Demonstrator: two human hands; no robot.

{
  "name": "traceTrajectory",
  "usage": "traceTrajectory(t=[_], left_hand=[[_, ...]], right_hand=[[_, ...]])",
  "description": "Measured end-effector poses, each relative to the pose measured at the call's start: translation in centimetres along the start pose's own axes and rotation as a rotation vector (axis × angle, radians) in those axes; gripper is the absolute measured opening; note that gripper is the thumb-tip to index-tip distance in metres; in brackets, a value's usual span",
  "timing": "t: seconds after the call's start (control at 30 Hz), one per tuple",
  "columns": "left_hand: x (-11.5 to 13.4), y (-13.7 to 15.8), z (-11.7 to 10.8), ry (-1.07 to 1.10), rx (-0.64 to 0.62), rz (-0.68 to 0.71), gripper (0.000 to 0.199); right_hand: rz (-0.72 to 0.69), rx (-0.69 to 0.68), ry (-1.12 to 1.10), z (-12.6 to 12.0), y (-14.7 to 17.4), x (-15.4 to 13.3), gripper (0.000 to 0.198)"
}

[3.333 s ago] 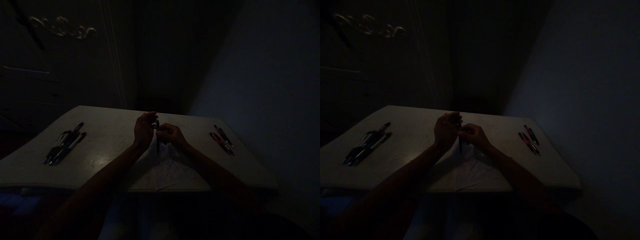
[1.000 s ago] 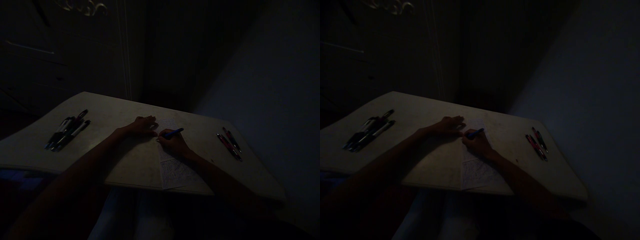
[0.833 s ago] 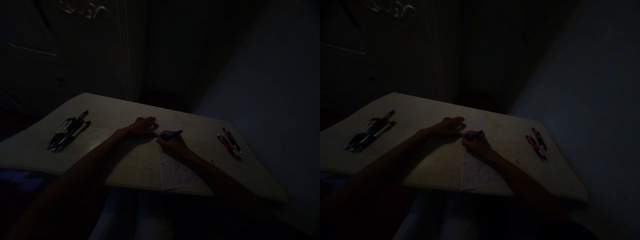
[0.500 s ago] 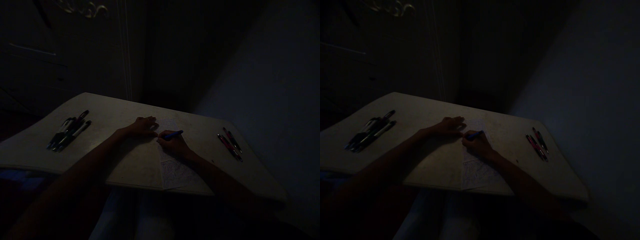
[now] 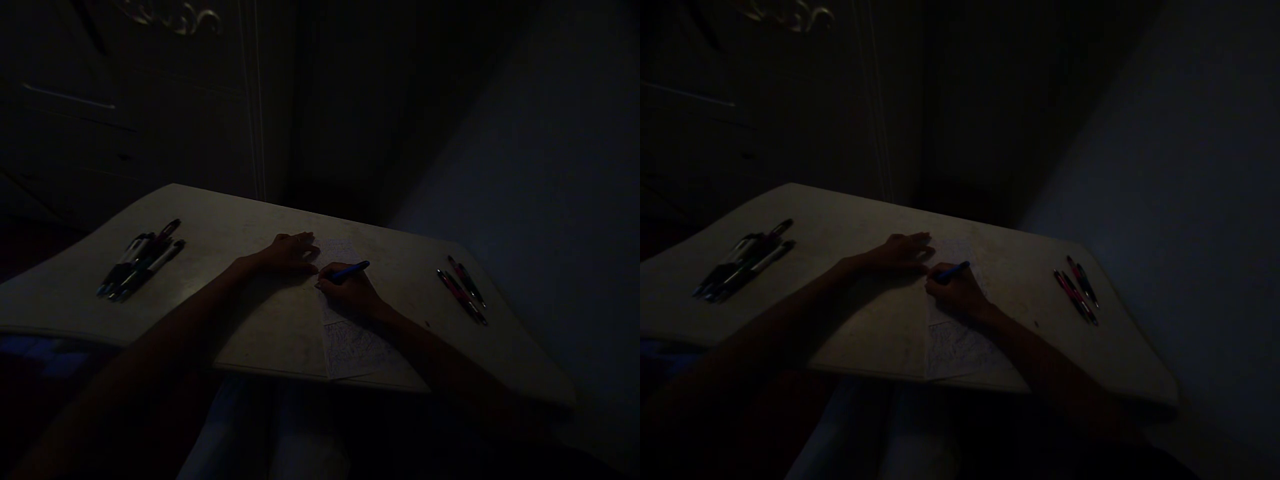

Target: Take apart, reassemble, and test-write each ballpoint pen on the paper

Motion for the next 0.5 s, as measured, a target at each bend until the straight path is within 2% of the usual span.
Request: traceTrajectory(t=[0.23,0.5], left_hand=[[0.18,0.09,-0.02,0.0,-0.02,-0.01,0.066],[0.05,0.02,0.22,-0.011,-0.03,-0.019,0.067]], right_hand=[[0.032,-0.042,-0.014,0.01,0.25,-0.49,0.009],[0.049,0.002,-0.053,-0.38,0.09,-0.09,0.01]])
Point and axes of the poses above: each hand's wrist, its own y-axis away from the middle knuckle, its own z-axis out of the palm, x = y × z, the point moved 10 cm from there along -y, towards the middle knuckle, and after that the axes turned 2 degrees about y, right-handed, at the moved point
